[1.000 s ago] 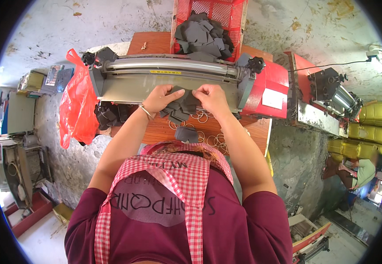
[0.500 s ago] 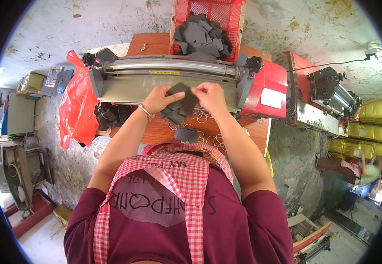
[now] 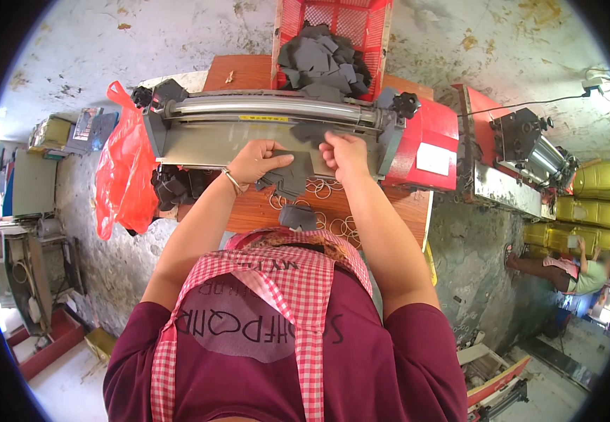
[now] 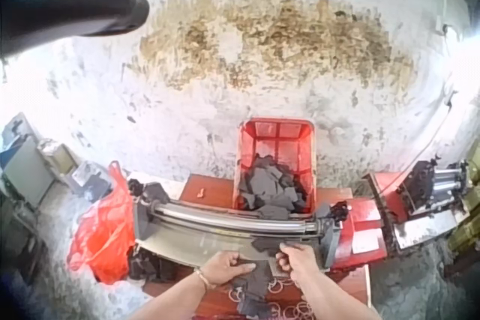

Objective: Applying adhesive or coating to small grey shoe component pieces using a roller machine.

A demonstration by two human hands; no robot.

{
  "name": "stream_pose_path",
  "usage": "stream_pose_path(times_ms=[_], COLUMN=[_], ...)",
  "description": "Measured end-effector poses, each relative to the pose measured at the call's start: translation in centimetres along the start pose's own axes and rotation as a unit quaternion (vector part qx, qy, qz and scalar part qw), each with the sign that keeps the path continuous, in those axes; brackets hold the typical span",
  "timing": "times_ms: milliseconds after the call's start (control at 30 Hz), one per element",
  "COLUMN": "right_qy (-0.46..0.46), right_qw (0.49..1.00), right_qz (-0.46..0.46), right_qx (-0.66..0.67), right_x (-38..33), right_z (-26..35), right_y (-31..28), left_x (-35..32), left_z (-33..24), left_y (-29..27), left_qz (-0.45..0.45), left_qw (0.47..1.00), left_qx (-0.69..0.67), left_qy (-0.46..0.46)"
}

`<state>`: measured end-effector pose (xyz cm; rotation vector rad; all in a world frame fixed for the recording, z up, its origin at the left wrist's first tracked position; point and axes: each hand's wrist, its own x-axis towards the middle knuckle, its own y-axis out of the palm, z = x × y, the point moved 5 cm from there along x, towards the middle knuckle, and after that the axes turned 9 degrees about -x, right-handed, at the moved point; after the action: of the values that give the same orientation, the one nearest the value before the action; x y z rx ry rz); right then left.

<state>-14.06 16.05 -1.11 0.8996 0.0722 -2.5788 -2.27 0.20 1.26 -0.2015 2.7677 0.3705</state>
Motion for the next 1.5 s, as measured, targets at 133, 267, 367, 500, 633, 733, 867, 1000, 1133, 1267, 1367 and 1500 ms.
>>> stream_pose_path(times_ms=[133, 267, 367, 500, 633, 733, 867, 1000, 1133, 1267, 1367, 1500], right_qy=[0.018, -0.014, -0.007, -0.028, -0.141, 0.007, 0.040, -0.011, 0.018, 0.026, -0.064, 0.028], right_qw=[0.999, 0.970, 1.000, 0.995, 0.940, 0.994, 0.999, 0.972, 0.999, 0.999, 0.958, 1.000], right_qz=[0.015, 0.132, 0.009, 0.045, 0.112, 0.067, 0.020, 0.124, 0.000, 0.019, 0.160, 0.003], right_qx=[0.041, -0.205, -0.023, -0.084, -0.289, -0.081, 0.005, -0.198, 0.032, 0.017, -0.231, -0.009], right_x=[-2.3, -2.2, 0.0, -2.4, -2.4, -0.3, -2.7, -2.1, 0.4, -2.9, -3.5, 0.0], right_z=[1.0, 0.2, 0.1, 1.8, 1.1, 0.3, 1.2, 0.2, -0.5, 1.7, 1.3, -0.2], right_y=[0.8, 1.4, -0.6, 1.1, 2.2, 0.4, 1.3, 1.5, -0.5, 0.8, 2.4, -0.4], left_x=[0.2, 0.9, -0.5, 0.2, 0.3, 0.2, 0.2, 0.3, 0.1, 0.2, 0.0, -0.2], left_z=[0.1, 1.2, -0.6, 0.1, 0.1, 0.3, -0.1, -0.1, -0.1, -0.4, -1.4, 0.0], left_y=[-0.6, -1.6, 0.1, -1.0, -0.8, -0.7, -0.8, -1.0, -0.5, -1.1, -0.9, -0.7], left_qz=[-0.033, -0.052, -0.014, -0.034, -0.042, -0.030, -0.042, -0.054, -0.016, -0.043, -0.072, -0.023], left_qw=[0.999, 0.996, 0.995, 0.999, 0.998, 0.999, 0.999, 0.993, 1.000, 0.994, 0.981, 1.000], left_qx=[0.026, 0.066, -0.092, -0.001, 0.038, 0.018, 0.027, 0.104, 0.001, 0.094, 0.179, 0.013], left_qy=[-0.022, -0.019, -0.024, -0.005, -0.015, -0.009, -0.015, -0.029, 0.017, -0.024, -0.017, 0.015])
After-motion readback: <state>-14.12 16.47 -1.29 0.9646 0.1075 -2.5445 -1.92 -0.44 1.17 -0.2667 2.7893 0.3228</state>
